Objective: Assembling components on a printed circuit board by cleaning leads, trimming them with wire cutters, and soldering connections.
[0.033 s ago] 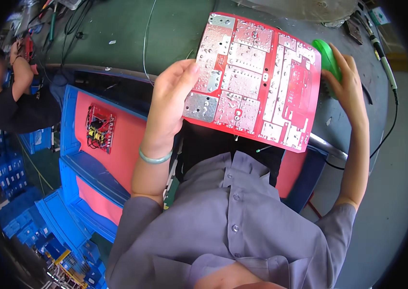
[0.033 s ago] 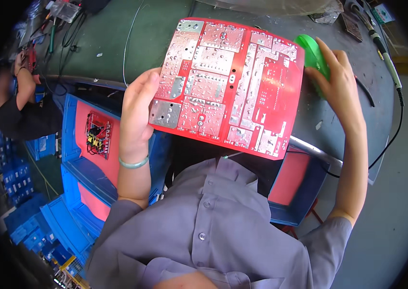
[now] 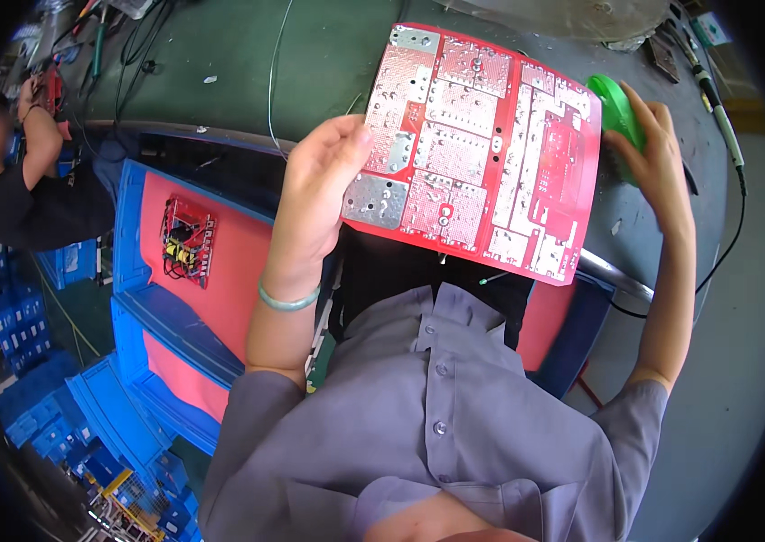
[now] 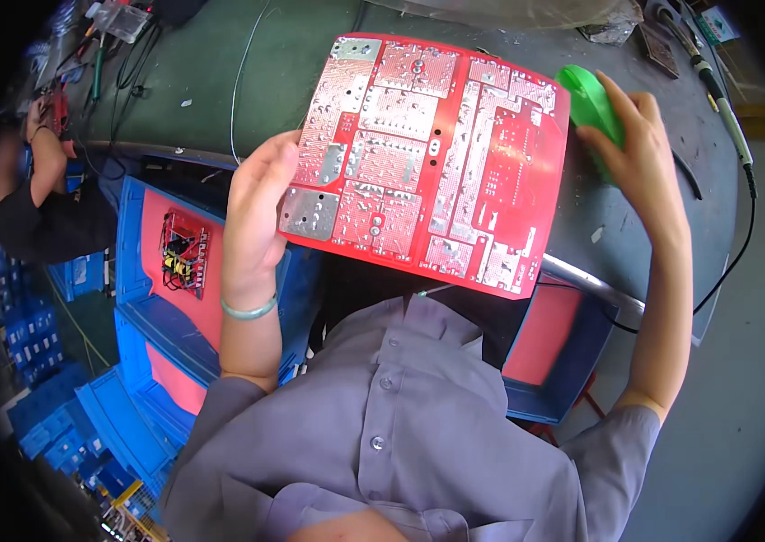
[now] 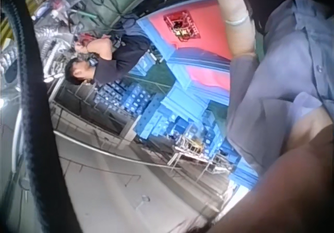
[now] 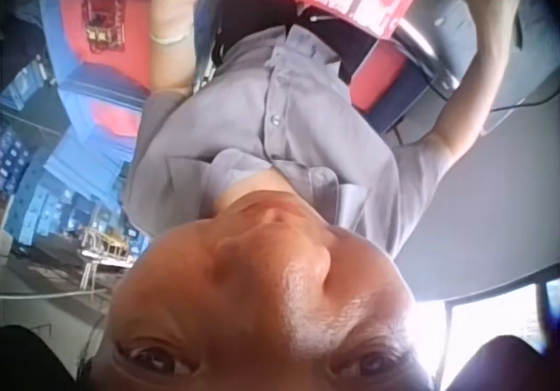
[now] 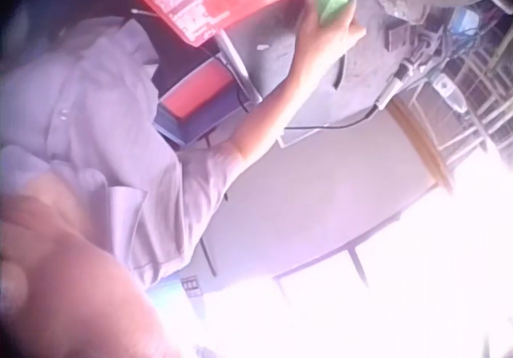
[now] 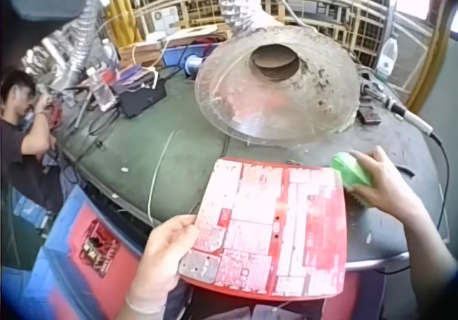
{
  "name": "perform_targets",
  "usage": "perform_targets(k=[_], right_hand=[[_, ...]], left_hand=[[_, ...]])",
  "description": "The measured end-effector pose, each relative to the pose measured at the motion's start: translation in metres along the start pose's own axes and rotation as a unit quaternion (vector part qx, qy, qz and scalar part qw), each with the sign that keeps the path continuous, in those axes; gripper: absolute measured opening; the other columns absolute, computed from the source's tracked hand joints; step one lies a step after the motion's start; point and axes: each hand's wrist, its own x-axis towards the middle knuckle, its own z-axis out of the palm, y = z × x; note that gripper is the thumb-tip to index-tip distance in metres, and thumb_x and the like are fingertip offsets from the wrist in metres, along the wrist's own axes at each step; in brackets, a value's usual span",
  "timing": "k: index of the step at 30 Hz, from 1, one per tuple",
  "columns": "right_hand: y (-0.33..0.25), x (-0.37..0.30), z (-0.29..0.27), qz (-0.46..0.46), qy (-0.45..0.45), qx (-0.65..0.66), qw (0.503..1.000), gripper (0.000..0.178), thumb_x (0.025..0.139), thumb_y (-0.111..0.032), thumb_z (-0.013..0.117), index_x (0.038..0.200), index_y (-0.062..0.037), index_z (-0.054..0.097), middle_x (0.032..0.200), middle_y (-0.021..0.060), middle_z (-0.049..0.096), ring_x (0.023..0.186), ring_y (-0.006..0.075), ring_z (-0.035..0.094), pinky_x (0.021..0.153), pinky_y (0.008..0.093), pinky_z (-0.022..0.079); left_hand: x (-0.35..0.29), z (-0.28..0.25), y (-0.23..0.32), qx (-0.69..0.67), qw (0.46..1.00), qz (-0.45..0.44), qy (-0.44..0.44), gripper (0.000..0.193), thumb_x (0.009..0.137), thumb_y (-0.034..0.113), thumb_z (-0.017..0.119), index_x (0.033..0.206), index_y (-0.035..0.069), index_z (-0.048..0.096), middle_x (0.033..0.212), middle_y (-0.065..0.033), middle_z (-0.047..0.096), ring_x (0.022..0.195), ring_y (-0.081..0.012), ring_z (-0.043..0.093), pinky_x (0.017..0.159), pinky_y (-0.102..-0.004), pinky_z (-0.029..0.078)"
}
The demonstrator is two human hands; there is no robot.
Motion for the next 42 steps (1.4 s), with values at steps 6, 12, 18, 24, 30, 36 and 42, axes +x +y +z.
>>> perform_targets(k=[6,12,18,24,30,36,42], right_hand=[[0.039,-0.017,-0.008,0.039,0.044,-0.062,0.996,0.047,0.079,-0.020,0.066,0.119,-0.0016,0.051,0.101,0.0179,0.060,0.094,0.0308,0.058,0.082,0.0328,0.044],[-0.054,-0.043,-0.032,-0.067,-0.007,0.204,0.977,0.058,0.073,-0.026,0.074,0.115,0.0052,0.051,0.093,0.0097,0.063,0.090,0.0127,0.058,0.078,0.0298,0.046],[-0.102,-0.023,-0.003,-0.276,-0.122,0.027,0.953,0.049,0.069,-0.026,0.075,0.110,-0.0042,0.058,0.075,0.0151,0.063,0.063,0.0273,0.062,0.056,0.0350,0.050],[-0.082,0.030,-0.014,-0.014,-0.031,-0.054,0.998,0.042,0.072,-0.029,0.071,0.103,-0.0025,0.060,0.079,0.0208,0.063,0.072,0.0290,0.065,0.062,0.0370,0.050],[-0.152,-0.013,0.019,-0.319,-0.129,0.061,0.937,0.032,0.068,-0.019,0.071,0.092,-0.0066,0.055,0.067,0.0111,0.060,0.062,0.0278,0.063,0.051,0.0378,0.048],[-0.085,-0.018,-0.009,-0.226,-0.032,0.101,0.968,0.055,0.062,-0.012,0.077,0.113,-0.0060,0.058,0.079,0.0137,0.064,0.070,0.0289,0.063,0.061,0.0348,0.050],[-0.058,-0.057,-0.027,-0.232,-0.037,0.020,0.972,0.061,0.057,-0.014,0.079,0.114,-0.0039,0.057,0.066,0.0085,0.057,0.055,0.0246,0.055,0.050,0.0328,0.042]], left_hand=[[-0.009,0.000,-0.002,0.040,0.997,-0.040,-0.050,0.037,0.091,0.016,0.054,0.120,-0.005,0.047,0.093,-0.0060,0.063,0.072,-0.0038,0.058,0.057,-0.0170,0.045],[-0.010,0.010,0.004,0.081,0.995,-0.039,-0.044,0.036,0.092,0.013,0.047,0.124,-0.003,0.045,0.090,-0.0044,0.063,0.050,0.0008,0.049,0.034,-0.0142,0.033],[-0.009,0.003,0.001,0.101,0.993,-0.005,-0.068,0.037,0.092,0.011,0.045,0.126,-0.005,0.043,0.100,-0.0082,0.063,0.063,-0.0026,0.057,0.047,-0.0153,0.044],[-0.009,0.008,-0.004,0.037,0.995,0.008,-0.097,0.037,0.092,0.007,0.045,0.126,-0.008,0.041,0.119,-0.0131,0.055,0.110,-0.0153,0.052,0.095,-0.0290,0.039],[-0.012,-0.003,-0.008,0.072,0.994,0.005,-0.087,0.039,0.092,0.007,0.045,0.128,-0.008,0.038,0.119,-0.0127,0.054,0.108,-0.0148,0.053,0.094,-0.0286,0.039],[-0.017,-0.016,-0.023,0.085,0.989,0.063,-0.104,0.045,0.091,0.009,0.045,0.131,-0.008,0.032,0.123,-0.0130,0.051,0.110,-0.0152,0.050,0.096,-0.0301,0.037],[-0.022,-0.018,-0.027,0.142,0.979,0.105,-0.098,0.045,0.091,0.010,0.046,0.130,-0.008,0.033,0.119,-0.0122,0.052,0.107,-0.0141,0.050,0.094,-0.0289,0.037]])
